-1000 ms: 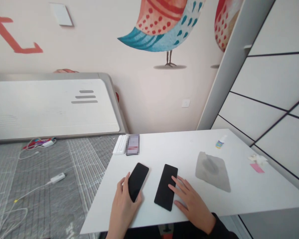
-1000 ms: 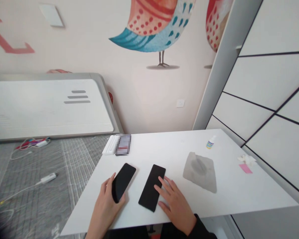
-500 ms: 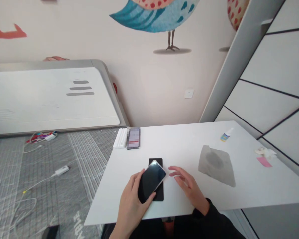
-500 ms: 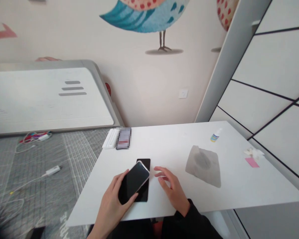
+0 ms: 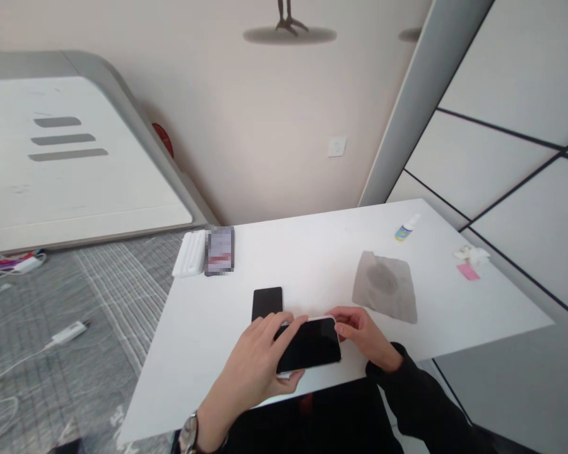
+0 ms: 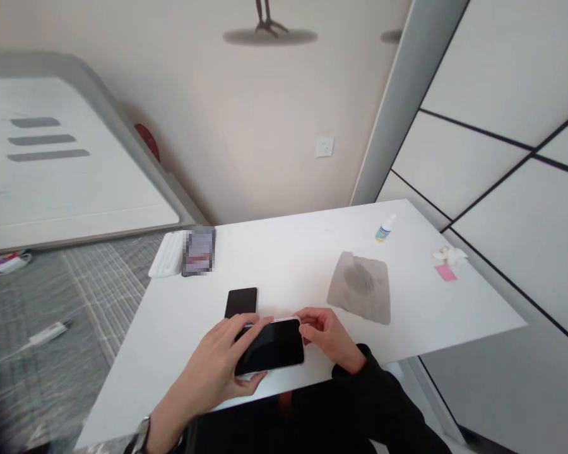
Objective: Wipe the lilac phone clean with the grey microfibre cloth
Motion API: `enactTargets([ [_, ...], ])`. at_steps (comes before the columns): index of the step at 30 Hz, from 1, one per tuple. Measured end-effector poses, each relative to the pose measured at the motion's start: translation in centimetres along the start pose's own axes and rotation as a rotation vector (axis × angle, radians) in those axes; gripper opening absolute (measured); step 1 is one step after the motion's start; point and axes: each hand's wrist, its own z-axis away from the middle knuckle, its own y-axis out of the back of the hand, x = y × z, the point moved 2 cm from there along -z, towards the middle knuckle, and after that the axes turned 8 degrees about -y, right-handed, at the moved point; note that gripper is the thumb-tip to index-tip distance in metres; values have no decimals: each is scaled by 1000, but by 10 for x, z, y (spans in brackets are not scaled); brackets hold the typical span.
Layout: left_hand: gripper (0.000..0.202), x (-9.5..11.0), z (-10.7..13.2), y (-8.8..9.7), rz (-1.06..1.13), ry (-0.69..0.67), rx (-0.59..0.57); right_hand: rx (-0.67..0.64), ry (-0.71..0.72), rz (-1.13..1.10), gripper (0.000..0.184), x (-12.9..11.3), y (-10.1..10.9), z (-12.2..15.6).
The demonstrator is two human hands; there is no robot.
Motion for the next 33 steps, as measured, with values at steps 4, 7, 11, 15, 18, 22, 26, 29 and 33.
enactTargets([
  [4,81,-4,-13,2,-18,-59,-50,-8,-5,-18,28,-4,7,1],
  [7,80,-8,-20,0,-27,-102,-70,28,-4,-28,26,-9,8,2],
  [11,78,-12,-25,-2,-27,-153,-80,57,-9,-37,25,-14,6,5],
  [15,78,-13,-26,3,-19,-179,-83,30,-11,-56,25,-16,3,6],
  [18,80,-13,-23,8,-10,-181,-94,-18,-16,-85,25,-16,0,8],
  [22,84,-12,-15,14,11,-168,-119,-112,-30,-128,27,-17,-4,14],
  [26,87,-6,-6,23,25,-171,-138,-212,-35,-155,35,-22,-8,23],
  [29,85,3,-2,32,19,-186,-138,-244,-23,-156,41,-25,-11,29],
  [33,84,16,2,43,5,-198,-146,-255,-18,-114,37,-34,-18,35],
])
